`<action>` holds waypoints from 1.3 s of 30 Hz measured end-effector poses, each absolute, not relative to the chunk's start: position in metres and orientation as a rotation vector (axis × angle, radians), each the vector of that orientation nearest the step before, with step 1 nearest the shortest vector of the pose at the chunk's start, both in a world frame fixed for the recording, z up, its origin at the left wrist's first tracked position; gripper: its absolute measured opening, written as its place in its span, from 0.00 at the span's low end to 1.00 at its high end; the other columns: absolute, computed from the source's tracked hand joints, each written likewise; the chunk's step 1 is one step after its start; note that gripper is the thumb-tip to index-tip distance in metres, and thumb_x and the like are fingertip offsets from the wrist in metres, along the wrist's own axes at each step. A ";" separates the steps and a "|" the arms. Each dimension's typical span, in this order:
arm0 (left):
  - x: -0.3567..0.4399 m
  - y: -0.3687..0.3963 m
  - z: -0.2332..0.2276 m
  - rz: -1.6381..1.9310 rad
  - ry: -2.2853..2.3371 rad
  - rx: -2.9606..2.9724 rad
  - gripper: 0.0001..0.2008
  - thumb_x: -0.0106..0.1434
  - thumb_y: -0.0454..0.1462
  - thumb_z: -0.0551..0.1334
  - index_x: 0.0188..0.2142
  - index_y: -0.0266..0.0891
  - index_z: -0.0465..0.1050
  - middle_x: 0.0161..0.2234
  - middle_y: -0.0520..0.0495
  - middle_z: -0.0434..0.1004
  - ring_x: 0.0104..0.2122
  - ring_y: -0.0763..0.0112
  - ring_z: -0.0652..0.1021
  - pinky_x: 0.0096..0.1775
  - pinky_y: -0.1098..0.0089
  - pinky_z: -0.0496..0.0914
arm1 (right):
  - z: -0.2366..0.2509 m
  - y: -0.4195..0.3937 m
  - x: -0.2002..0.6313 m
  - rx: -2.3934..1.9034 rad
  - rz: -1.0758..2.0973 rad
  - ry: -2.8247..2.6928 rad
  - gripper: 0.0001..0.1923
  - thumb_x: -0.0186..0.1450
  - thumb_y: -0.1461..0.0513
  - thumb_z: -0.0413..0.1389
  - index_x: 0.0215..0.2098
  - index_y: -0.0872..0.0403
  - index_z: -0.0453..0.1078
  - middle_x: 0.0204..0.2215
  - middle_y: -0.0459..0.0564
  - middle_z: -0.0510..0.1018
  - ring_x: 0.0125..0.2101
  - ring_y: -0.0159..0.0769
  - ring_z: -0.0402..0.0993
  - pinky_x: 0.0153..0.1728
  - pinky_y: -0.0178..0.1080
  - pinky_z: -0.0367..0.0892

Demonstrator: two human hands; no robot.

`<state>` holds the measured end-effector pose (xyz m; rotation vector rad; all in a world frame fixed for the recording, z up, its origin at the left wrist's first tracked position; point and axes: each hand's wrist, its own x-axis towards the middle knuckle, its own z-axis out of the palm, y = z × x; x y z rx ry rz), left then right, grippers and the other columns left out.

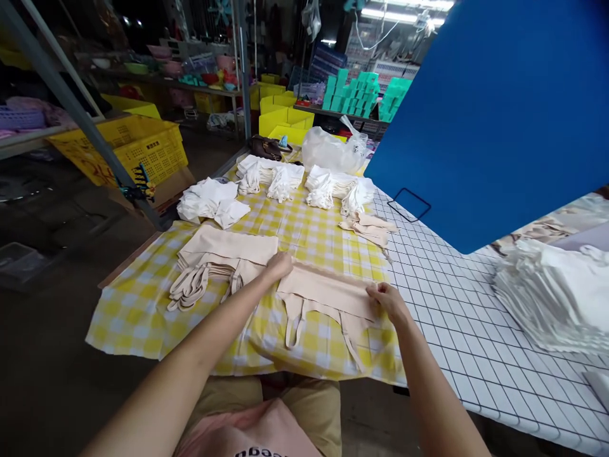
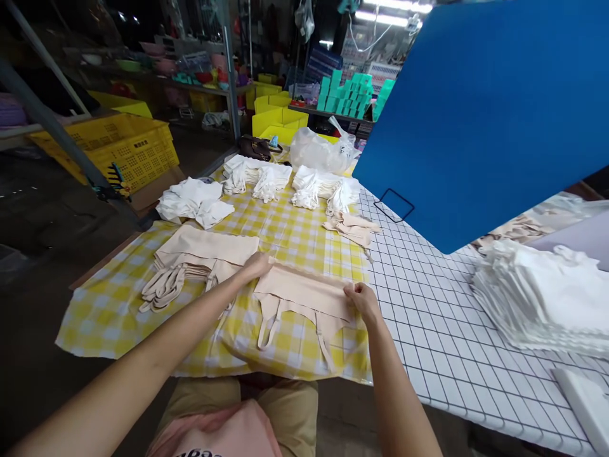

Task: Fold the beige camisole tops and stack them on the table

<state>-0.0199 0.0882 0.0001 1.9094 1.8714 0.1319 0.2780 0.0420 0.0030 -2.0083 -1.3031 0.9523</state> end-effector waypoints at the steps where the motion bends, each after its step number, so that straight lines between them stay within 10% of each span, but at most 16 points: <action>1: -0.020 0.088 0.001 0.151 1.865 1.916 0.09 0.57 0.34 0.56 0.36 0.32 0.72 0.37 0.36 0.76 0.38 0.61 0.76 0.34 0.71 0.67 | 0.004 0.040 0.278 -1.974 0.991 -1.293 0.14 0.48 0.58 0.56 0.18 0.51 0.54 0.13 0.39 0.61 0.15 0.27 0.58 0.18 0.33 0.55; 7: -0.016 0.087 0.033 0.358 1.807 2.003 0.06 0.57 0.33 0.55 0.33 0.37 0.69 0.29 0.47 0.75 0.30 0.68 0.74 0.30 0.73 0.63 | 0.028 0.042 0.280 -1.793 1.138 -1.327 0.18 0.41 0.54 0.63 0.15 0.53 0.59 0.14 0.42 0.63 0.17 0.27 0.57 0.19 0.35 0.55; 15: -0.048 0.056 0.090 1.094 1.421 2.437 0.04 0.61 0.33 0.51 0.33 0.38 0.63 0.37 0.49 0.75 0.45 0.69 0.72 0.50 0.66 0.58 | 0.094 0.017 0.290 -1.414 0.789 -1.542 0.13 0.51 0.53 0.60 0.26 0.52 0.64 0.33 0.49 0.70 0.34 0.37 0.66 0.29 0.37 0.62; 25: -0.070 -0.050 -0.020 0.453 1.068 2.768 0.15 0.55 0.23 0.51 0.37 0.37 0.67 0.43 0.45 0.74 0.51 0.68 0.70 0.55 0.62 0.59 | -0.004 -0.076 0.291 -1.621 0.756 -2.090 0.04 0.50 0.66 0.52 0.24 0.52 0.60 0.46 0.54 0.71 0.48 0.46 0.67 0.42 0.46 0.64; 31: -0.072 -0.061 -0.020 0.476 1.084 2.728 0.22 0.56 0.25 0.53 0.50 0.37 0.66 0.47 0.43 0.72 0.53 0.64 0.68 0.55 0.60 0.62 | -0.016 -0.093 0.297 -1.586 0.643 -2.082 0.15 0.56 0.66 0.46 0.37 0.49 0.70 0.45 0.52 0.73 0.51 0.44 0.66 0.46 0.47 0.64; 39: -0.071 -0.062 -0.020 0.501 1.147 2.569 0.21 0.54 0.22 0.51 0.42 0.39 0.73 0.48 0.44 0.73 0.50 0.67 0.71 0.54 0.60 0.63 | -0.031 -0.095 0.301 -1.558 0.529 -1.998 0.12 0.59 0.56 0.50 0.33 0.46 0.76 0.42 0.53 0.75 0.46 0.47 0.70 0.43 0.50 0.67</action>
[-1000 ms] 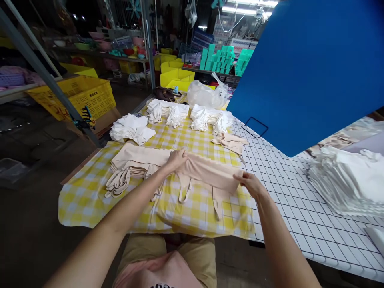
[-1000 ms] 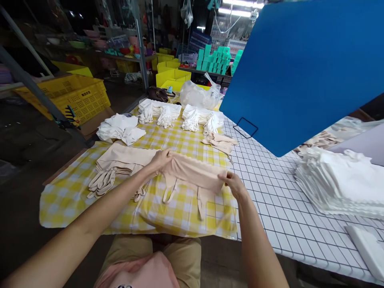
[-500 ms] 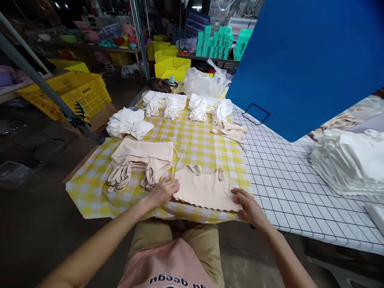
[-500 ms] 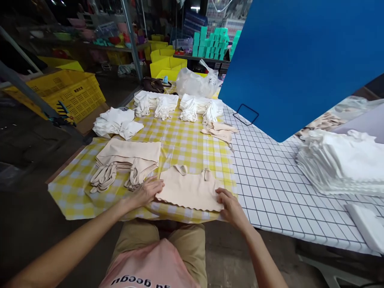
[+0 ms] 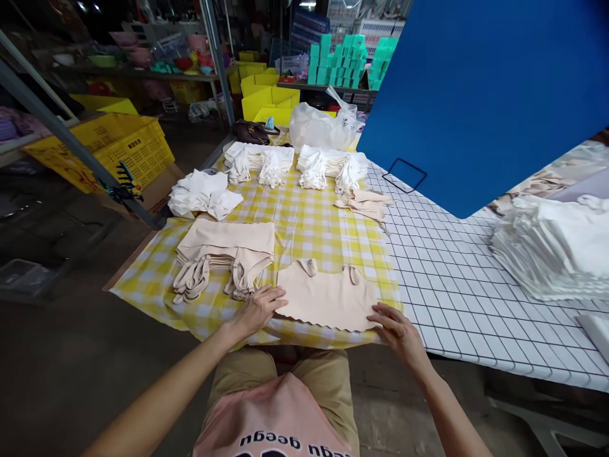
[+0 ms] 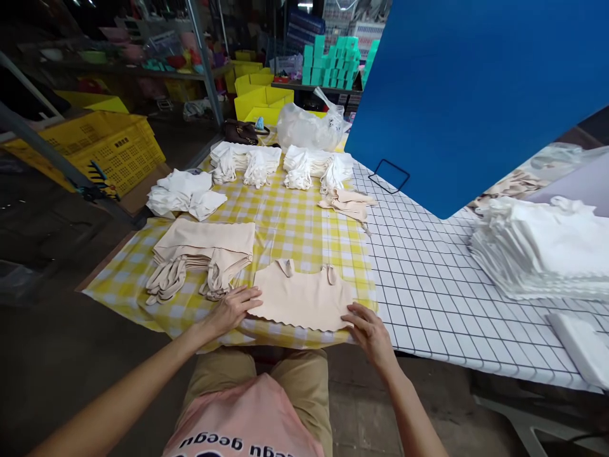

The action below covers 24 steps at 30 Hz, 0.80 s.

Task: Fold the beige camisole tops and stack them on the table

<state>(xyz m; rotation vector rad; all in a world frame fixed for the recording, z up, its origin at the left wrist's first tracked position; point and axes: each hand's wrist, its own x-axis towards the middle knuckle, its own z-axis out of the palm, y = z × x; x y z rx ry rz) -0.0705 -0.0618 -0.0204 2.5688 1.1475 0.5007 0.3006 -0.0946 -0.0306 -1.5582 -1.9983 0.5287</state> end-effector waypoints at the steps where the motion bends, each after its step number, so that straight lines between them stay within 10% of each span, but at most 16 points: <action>1: -0.069 -0.061 -0.017 0.540 1.172 2.480 0.22 0.53 0.22 0.50 0.41 0.39 0.73 0.47 0.45 0.74 0.49 0.67 0.72 0.54 0.60 0.63 | -0.026 -0.094 0.299 -1.550 0.534 -1.977 0.12 0.59 0.55 0.50 0.32 0.46 0.76 0.41 0.53 0.76 0.46 0.47 0.70 0.42 0.50 0.68; 10: -0.092 -0.049 0.064 1.099 1.343 1.589 0.15 0.59 0.44 0.53 0.30 0.36 0.73 0.26 0.48 0.74 0.28 0.69 0.74 0.32 0.71 0.69 | 0.077 -0.074 0.250 -1.338 0.537 -1.741 0.10 0.62 0.55 0.51 0.33 0.49 0.72 0.33 0.52 0.77 0.35 0.43 0.73 0.33 0.40 0.68; 24: -0.250 -0.067 0.094 1.364 1.709 1.155 0.27 0.46 0.55 0.64 0.35 0.35 0.74 0.29 0.46 0.77 0.30 0.63 0.76 0.31 0.69 0.71 | 0.092 -0.019 0.090 -1.014 0.778 -1.916 0.16 0.63 0.57 0.48 0.18 0.52 0.62 0.16 0.43 0.63 0.17 0.29 0.58 0.20 0.32 0.53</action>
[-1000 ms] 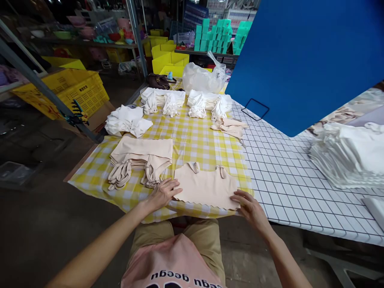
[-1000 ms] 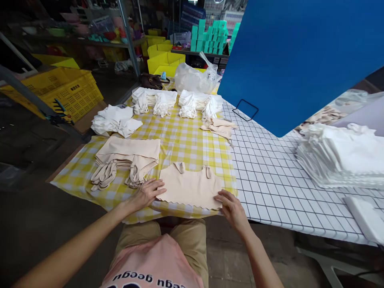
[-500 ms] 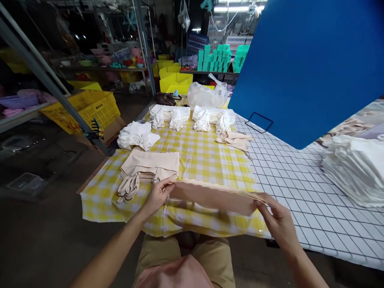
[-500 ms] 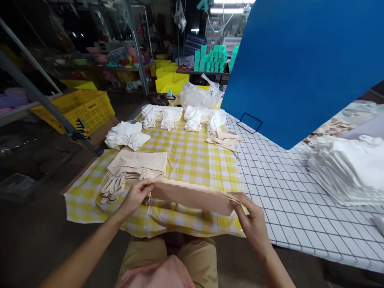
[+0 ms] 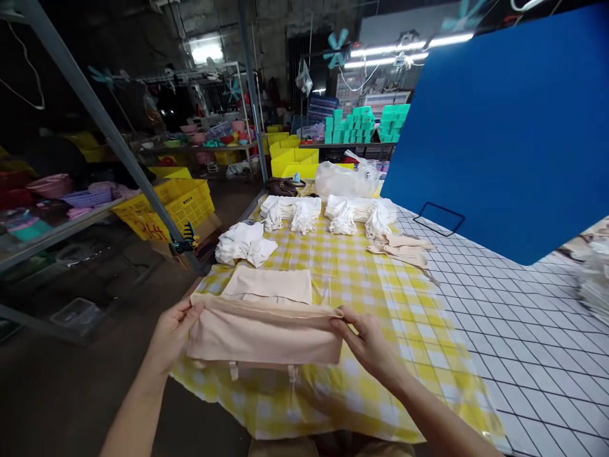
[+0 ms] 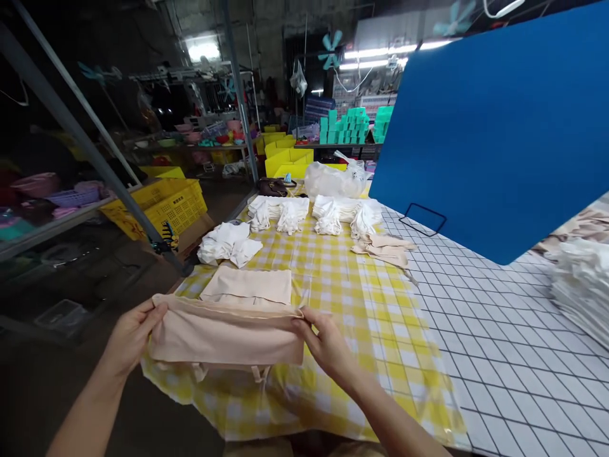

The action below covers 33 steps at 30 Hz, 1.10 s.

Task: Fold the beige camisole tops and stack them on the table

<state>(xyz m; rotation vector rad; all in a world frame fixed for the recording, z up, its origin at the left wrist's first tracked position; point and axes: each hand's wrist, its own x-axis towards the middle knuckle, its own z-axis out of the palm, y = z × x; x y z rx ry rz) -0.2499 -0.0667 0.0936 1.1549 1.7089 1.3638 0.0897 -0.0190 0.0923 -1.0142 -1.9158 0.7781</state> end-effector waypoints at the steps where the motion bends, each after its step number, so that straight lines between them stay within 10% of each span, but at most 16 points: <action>1: -0.258 -0.057 0.093 1.342 1.693 1.151 0.27 0.46 0.55 0.64 0.36 0.35 0.73 0.29 0.46 0.78 0.30 0.64 0.76 0.31 0.69 0.71 | 0.087 -0.008 0.080 -1.030 0.820 -1.896 0.17 0.63 0.57 0.48 0.18 0.52 0.60 0.15 0.42 0.62 0.17 0.28 0.57 0.20 0.32 0.52; 12: -0.283 0.067 0.039 1.277 1.700 1.229 0.33 0.36 0.60 0.63 0.28 0.31 0.73 0.24 0.44 0.76 0.29 0.61 0.75 0.31 0.68 0.68 | 0.029 0.101 0.025 -1.282 0.939 -1.857 0.18 0.57 0.53 0.49 0.15 0.52 0.53 0.13 0.41 0.57 0.17 0.28 0.54 0.21 0.33 0.49; 33: -0.276 0.004 0.161 1.666 1.540 1.369 0.31 0.44 0.54 0.65 0.39 0.31 0.74 0.33 0.42 0.78 0.35 0.61 0.77 0.39 0.66 0.71 | 0.160 0.067 0.050 -0.937 0.842 -1.984 0.22 0.59 0.46 0.50 0.19 0.54 0.57 0.17 0.41 0.55 0.20 0.27 0.52 0.22 0.33 0.49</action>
